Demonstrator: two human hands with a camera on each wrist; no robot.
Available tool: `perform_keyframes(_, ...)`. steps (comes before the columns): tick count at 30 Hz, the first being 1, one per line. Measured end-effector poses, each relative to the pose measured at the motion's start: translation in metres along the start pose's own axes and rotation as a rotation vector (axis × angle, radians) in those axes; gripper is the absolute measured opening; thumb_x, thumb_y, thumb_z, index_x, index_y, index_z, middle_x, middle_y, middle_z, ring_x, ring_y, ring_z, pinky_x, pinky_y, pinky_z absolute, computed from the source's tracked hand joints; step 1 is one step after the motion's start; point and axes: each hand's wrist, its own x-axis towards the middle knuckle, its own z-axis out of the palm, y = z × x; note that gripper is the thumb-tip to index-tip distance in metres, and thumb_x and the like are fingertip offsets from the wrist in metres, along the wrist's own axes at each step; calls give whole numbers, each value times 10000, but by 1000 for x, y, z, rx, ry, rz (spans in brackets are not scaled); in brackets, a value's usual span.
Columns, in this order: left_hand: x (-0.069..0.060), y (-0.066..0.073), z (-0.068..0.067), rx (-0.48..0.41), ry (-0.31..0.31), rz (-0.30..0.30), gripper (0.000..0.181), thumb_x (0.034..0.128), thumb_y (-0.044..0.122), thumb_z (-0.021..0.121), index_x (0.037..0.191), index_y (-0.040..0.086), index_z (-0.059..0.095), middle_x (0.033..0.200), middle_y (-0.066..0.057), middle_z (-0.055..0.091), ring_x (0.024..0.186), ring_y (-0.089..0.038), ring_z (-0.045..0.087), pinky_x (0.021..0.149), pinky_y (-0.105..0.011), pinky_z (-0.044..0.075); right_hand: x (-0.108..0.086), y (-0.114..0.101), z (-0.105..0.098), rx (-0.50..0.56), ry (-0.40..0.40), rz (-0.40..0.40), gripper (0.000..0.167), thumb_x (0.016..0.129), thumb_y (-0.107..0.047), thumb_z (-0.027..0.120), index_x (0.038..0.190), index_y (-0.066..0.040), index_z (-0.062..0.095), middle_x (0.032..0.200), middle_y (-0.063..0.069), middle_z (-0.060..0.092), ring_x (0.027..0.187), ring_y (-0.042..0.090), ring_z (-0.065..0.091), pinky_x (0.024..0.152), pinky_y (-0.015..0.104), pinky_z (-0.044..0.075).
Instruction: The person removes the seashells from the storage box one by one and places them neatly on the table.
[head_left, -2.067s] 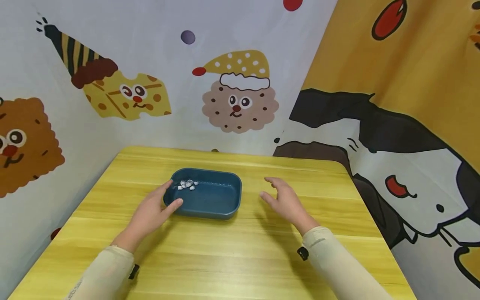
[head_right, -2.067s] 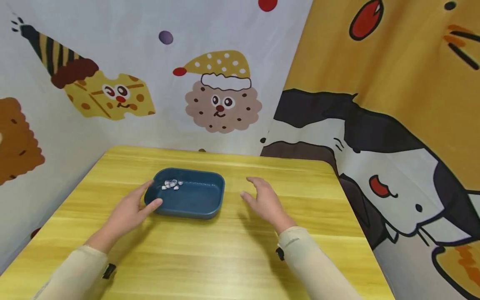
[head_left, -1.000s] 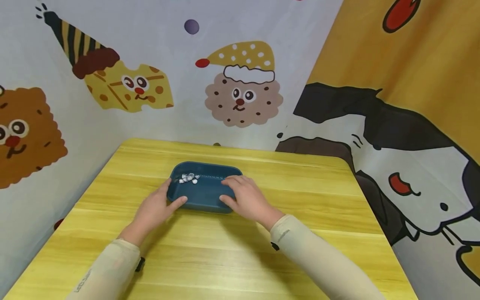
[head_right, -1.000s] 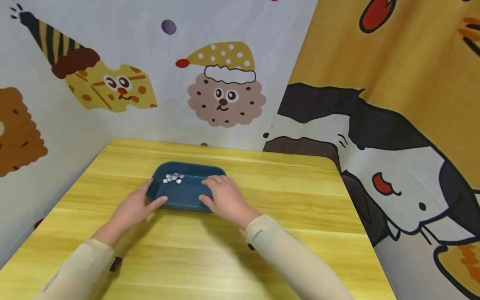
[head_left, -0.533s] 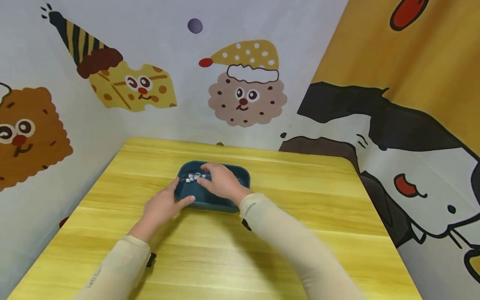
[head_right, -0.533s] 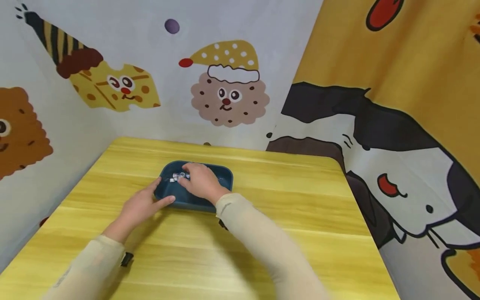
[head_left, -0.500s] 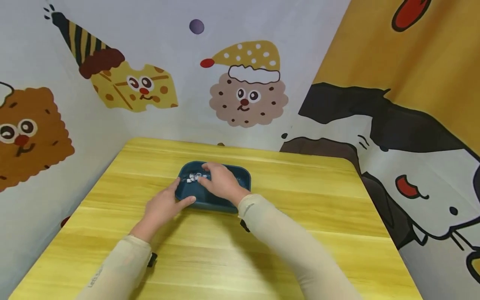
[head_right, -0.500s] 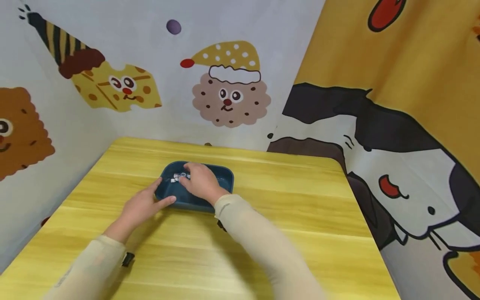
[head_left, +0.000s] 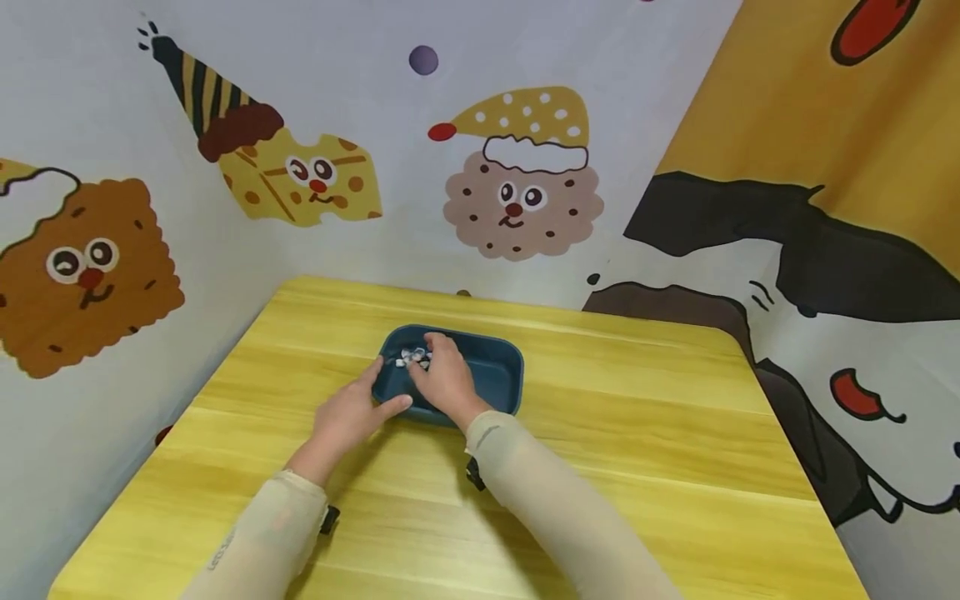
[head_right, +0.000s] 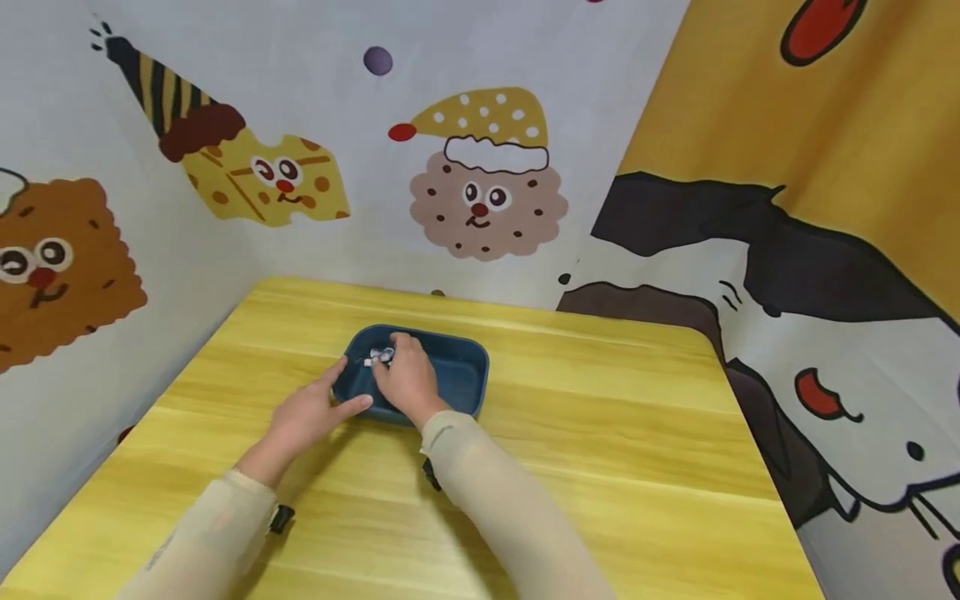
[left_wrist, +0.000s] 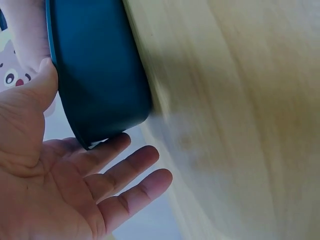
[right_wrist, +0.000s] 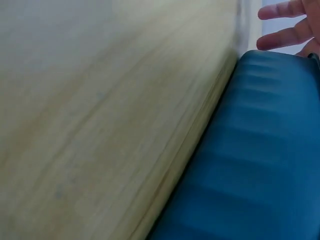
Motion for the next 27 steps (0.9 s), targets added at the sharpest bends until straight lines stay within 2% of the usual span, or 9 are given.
perform_keyframes(4,2,5,3,16,12,-11,1036,985,687,640,1728,120,193,1525,-329,563,929,-380,726,535,-360,443,2,7,0,-100,-30,-42,640,1066,-361,680,1615,-137,441,1532,97,583,1352,286,627,1069,488,553)
perform_keyframes(8,2,10,5,49,47,-6,1035,991,632,675,1729,104,176,1294,-326,708,761,-307,688,519,-370,443,5,10,2,-271,-41,-141,680,1054,-394,692,1629,-139,434,1616,110,543,1471,313,552,1194,494,468)
perform_keyframes(11,1,11,6,27,76,7,1032,991,611,691,1720,74,195,1288,-341,704,837,-368,727,569,-419,507,7,9,2,-361,-59,-181,706,1049,-408,697,1647,-159,415,1672,97,488,1521,323,505,1234,500,425)
perform_keyframes(13,1,11,6,3,91,14,1020,995,594,697,1715,61,210,1410,-354,640,1002,-451,739,655,-486,564,7,8,1,-394,-83,-187,715,1048,-418,695,1651,-162,408,1671,89,489,1516,319,510,1234,493,426)
perform_keyframes(16,1,9,4,-23,96,48,994,1011,563,692,1707,36,219,1552,-346,523,1231,-532,665,831,-585,589,6,5,-1,-430,-119,-182,720,1048,-447,686,1652,-170,408,1664,91,496,1505,317,519,1226,489,436)
perform_keyframes(18,1,9,3,-38,92,66,964,1028,554,669,1703,26,227,1564,-344,510,1264,-537,646,887,-612,579,5,3,-2,-440,-150,-169,711,1051,-457,678,1647,-171,418,1659,94,500,1505,315,517,1225,482,439)
perform_keyframes(20,1,8,2,-48,87,71,905,1051,531,642,1694,22,260,1528,-346,549,1219,-514,677,876,-596,582,3,1,-2,-433,-193,-155,680,1055,-438,679,1633,-163,448,1648,96,513,1499,308,523,1219,471,446)
perform_keyframes(23,-1,8,0,-52,77,51,805,1080,482,606,1678,27,318,1473,-353,594,1084,-460,727,771,-533,581,0,1,-2,-431,-249,-159,562,1060,-389,685,1554,-151,564,1562,92,601,1439,283,582,1177,442,490)
perform_keyframes(27,-3,10,-2,-26,50,39,748,1093,442,580,1673,36,339,1512,-333,571,1094,-467,721,696,-469,551,-1,2,-3,-452,-209,-209,256,1084,-234,654,1299,-152,766,1306,51,760,1233,223,711,1049,383,572)
